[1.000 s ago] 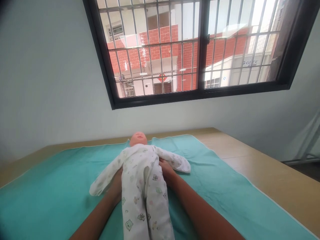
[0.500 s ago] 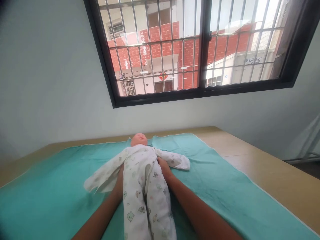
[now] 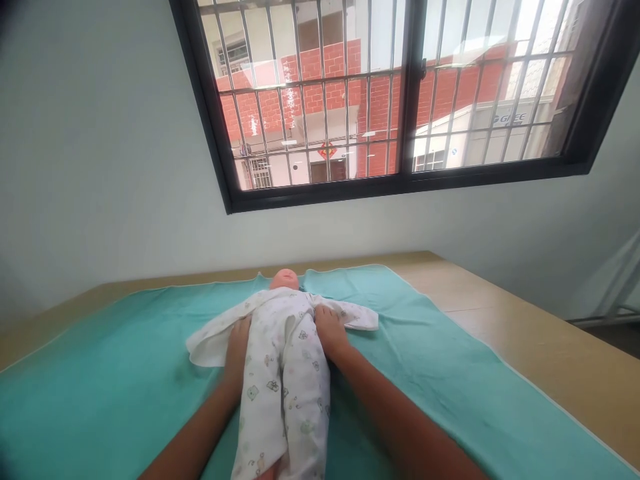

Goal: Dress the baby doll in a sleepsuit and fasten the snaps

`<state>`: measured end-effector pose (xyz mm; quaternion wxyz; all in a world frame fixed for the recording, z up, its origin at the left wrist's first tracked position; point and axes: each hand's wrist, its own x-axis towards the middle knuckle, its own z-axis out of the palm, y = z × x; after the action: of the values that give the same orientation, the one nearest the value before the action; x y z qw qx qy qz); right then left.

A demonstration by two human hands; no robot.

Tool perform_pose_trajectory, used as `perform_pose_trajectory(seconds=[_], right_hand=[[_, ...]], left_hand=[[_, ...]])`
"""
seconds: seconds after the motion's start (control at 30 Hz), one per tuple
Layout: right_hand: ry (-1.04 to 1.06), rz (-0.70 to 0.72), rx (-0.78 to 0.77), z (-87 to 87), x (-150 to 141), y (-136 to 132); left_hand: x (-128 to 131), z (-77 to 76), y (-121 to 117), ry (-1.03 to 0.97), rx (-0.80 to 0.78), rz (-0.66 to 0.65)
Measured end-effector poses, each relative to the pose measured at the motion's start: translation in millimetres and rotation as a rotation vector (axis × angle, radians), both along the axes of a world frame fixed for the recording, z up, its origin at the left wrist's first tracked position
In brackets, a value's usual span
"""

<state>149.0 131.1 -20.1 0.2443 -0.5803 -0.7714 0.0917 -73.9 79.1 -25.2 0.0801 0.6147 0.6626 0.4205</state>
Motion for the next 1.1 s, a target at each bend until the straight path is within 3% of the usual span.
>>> perform_pose_trajectory(seconds=[0.13,0.27,0.43,0.57,0.7,0.8,0.9,0.97,1.1], right_hand=[[-0.056,0.103,-0.017,2.7,5.8,3.4],[0.057,0.032,-0.044,6.6,15.8,5.1],[0.18,0.022,-0.023,3.6,29.8,-1.6],[0.655,-0.029,0.032,0.9,54.9,-10.6],[1.296,-0.128,-0.13,3.4,94.5,-22.8],[1.532,-0.131,-0.238,5.4,114.9,-32.7],[1.411,-0.098,-0.33,6.4,116.0,-39.2],[1.157,-0.018,-0.342,7.1,109.1,-41.8],[0.584,0.151,-0.201,7.4,94.7,-47.3]], left_hand=[[-8.3,-3.9,-0.5,0.184,0.008,0.024],[-17.8,1.0,0.0,0.316,0.036,0.071],[-35.4,10.3,1.6,0.433,0.074,0.43],[-43.5,11.4,-0.5,0.406,-0.073,0.496],[-52.2,12.0,-7.9,0.402,-0.128,0.489],[-69.2,11.2,-17.9,0.384,-0.158,0.46],[-89.2,8.5,-30.4,0.243,-0.256,0.389],[-96.8,6.6,-38.6,0.172,-0.316,0.343],[-88.6,6.4,-49.1,0.117,-0.309,0.25]])
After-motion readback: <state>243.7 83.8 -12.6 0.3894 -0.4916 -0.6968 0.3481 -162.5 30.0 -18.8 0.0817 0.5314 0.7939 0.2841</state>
